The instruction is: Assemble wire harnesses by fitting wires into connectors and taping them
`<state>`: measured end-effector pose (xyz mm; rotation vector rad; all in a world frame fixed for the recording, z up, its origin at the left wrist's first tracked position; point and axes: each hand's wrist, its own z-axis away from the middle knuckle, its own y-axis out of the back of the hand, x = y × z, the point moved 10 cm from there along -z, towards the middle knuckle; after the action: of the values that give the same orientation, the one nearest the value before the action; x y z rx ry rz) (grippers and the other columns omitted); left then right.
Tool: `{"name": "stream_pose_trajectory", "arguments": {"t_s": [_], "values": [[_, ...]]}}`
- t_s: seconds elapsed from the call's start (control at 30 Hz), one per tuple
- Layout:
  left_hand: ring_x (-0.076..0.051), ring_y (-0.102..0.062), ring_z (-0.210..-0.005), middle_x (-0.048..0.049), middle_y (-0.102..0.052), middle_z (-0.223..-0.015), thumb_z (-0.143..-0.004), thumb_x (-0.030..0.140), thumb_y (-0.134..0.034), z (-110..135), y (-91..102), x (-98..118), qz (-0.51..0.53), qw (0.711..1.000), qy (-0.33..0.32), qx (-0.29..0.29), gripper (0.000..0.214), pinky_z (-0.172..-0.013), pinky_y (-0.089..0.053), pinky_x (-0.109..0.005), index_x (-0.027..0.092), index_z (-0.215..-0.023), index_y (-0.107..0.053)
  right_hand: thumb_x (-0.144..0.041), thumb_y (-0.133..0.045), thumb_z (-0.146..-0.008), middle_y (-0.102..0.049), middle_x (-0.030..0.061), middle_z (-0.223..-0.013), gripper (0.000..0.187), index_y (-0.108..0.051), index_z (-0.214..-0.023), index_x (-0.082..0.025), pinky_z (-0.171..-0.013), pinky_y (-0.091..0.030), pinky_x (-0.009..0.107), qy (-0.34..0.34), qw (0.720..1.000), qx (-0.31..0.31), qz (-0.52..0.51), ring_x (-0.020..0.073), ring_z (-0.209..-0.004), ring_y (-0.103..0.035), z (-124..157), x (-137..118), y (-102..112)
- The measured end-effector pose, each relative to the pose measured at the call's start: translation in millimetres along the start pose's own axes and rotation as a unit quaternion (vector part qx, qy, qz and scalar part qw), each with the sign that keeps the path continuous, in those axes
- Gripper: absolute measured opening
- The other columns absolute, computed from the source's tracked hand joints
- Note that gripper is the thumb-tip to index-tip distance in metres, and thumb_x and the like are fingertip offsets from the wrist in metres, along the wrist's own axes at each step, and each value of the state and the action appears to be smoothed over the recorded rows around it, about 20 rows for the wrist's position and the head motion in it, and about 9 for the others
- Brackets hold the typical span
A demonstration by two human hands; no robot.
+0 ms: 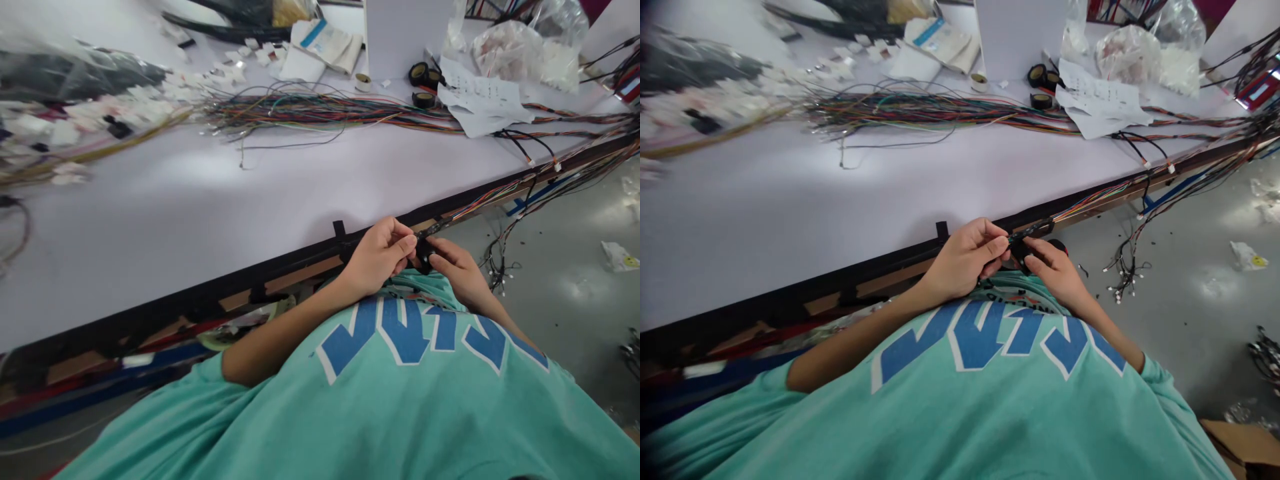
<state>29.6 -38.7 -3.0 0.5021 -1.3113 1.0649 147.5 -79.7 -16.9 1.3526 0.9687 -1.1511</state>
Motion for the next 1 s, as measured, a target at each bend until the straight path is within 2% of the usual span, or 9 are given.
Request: {"name": "stream_pose_trajectory", "arguments": {"t_s": [0.13,0.3,0.47,0.63,0.7,0.8,0.87,0.93,1.0], "values": [[-0.004,-0.043,-0.035,0.0045,-0.056,-0.056,-0.074,0.015,-0.060,6,-2.7,0,0.074,0.997,0.006,-0.001,0.015,-0.035,-0.029,-0.016,0.015,-0.079,-0.046,-0.031,-0.070,-0.062,-0.069,-0.0012,-0.085,0.021,-0.070,-0.082,-0.026,-0.088,-0.044,0.037,0.021,0.996,0.036,-0.074,0.0183,-0.087,-0.061,-15,3,-3],[-0.007,-0.046,-0.037,0.0022,-0.059,-0.057,-0.067,0.021,-0.069,9,-9.0,-7,0.145,0.989,0.033,-0.018,0.027,-0.035,-0.029,-0.017,0.017,-0.074,-0.042,-0.031,-0.072,-0.057,-0.069,-0.0026,-0.083,0.018,-0.070,-0.074,-0.028,-0.084,-0.047,0.037,0.015,0.983,0.029,-0.178,0.0185,-0.088,-0.061,-25,2,-17],[-0.005,-0.046,-0.039,-0.0011,-0.058,-0.057,-0.066,0.020,-0.070,8,-11.3,-26,0.198,0.968,0.147,-0.037,0.025,-0.036,-0.029,-0.015,0.014,-0.065,-0.047,-0.029,-0.074,-0.051,-0.066,-0.0033,-0.071,0.016,-0.067,-0.065,-0.027,-0.078,-0.050,0.035,0.003,0.965,0.050,-0.259,0.0168,-0.079,-0.061,-31,8,-28],[-0.004,-0.040,-0.035,-0.0026,-0.060,-0.058,-0.068,0.019,-0.069,12,-22.1,-38,0.211,0.946,0.222,-0.102,0.018,-0.035,-0.023,-0.015,0.014,-0.076,-0.054,-0.034,-0.077,-0.051,-0.064,-0.0034,-0.065,0.017,-0.064,-0.060,-0.027,-0.071,-0.052,0.034,0.020,0.951,0.042,-0.306,0.0176,-0.073,-0.061,-36,9,-38],[-0.003,-0.039,-0.034,-0.0010,-0.058,-0.056,-0.068,0.019,-0.068,9,-20.2,-33,0.205,0.954,0.194,-0.100,0.016,-0.034,-0.022,-0.015,0.014,-0.075,-0.054,-0.040,-0.073,-0.057,-0.066,-0.0022,-0.072,0.016,-0.064,-0.063,-0.028,-0.078,-0.050,0.036,0.058,0.959,0.010,-0.277,0.0192,-0.084,-0.062,-35,0,-36],[-0.003,-0.039,-0.033,-0.0003,-0.056,-0.053,-0.066,0.017,-0.066,5,-9.8,-28,0.181,0.971,0.146,-0.058,0.013,-0.034,-0.021,-0.016,0.012,-0.072,-0.056,-0.038,-0.065,-0.068,-0.066,-0.0004,-0.077,0.011,-0.066,-0.066,-0.027,-0.084,-0.047,0.037,0.114,0.987,-0.023,-0.110,0.0184,-0.088,-0.061,-27,-14,-21],[-0.003,-0.039,-0.033,0.0002,-0.055,-0.051,-0.065,0.016,-0.066,3,-4.6,-28,0.161,0.978,0.128,-0.037,0.013,-0.034,-0.020,-0.016,0.012,-0.068,-0.055,-0.034,-0.060,-0.075,-0.066,0.0002,-0.075,0.012,-0.067,-0.069,-0.025,-0.077,-0.048,0.035,0.136,0.990,0.025,0.015,0.0164,-0.078,-0.061,-19,-22,5],[-0.003,-0.038,-0.032,0.0005,-0.054,-0.050,-0.063,0.016,-0.066,1,-1.6,-28,0.142,0.983,0.110,-0.025,0.014,-0.033,-0.020,-0.016,0.012,-0.062,-0.052,-0.034,-0.054,-0.080,-0.065,0.0008,-0.081,0.016,-0.066,-0.082,-0.025,-0.073,-0.048,0.033,0.168,0.975,0.122,0.078,0.0151,-0.074,-0.060,-8,-36,34],[-0.003,-0.038,-0.032,0.0009,-0.054,-0.049,-0.062,0.016,-0.066,0,-0.7,-27,0.128,0.988,0.089,-0.022,0.015,-0.033,-0.019,-0.016,0.012,-0.059,-0.051,-0.040,-0.054,-0.080,-0.064,0.0028,-0.096,0.027,-0.061,-0.101,-0.025,-0.077,-0.048,0.035,0.214,0.955,0.164,0.119,0.0167,-0.084,-0.059,-1,-57,41]]}}
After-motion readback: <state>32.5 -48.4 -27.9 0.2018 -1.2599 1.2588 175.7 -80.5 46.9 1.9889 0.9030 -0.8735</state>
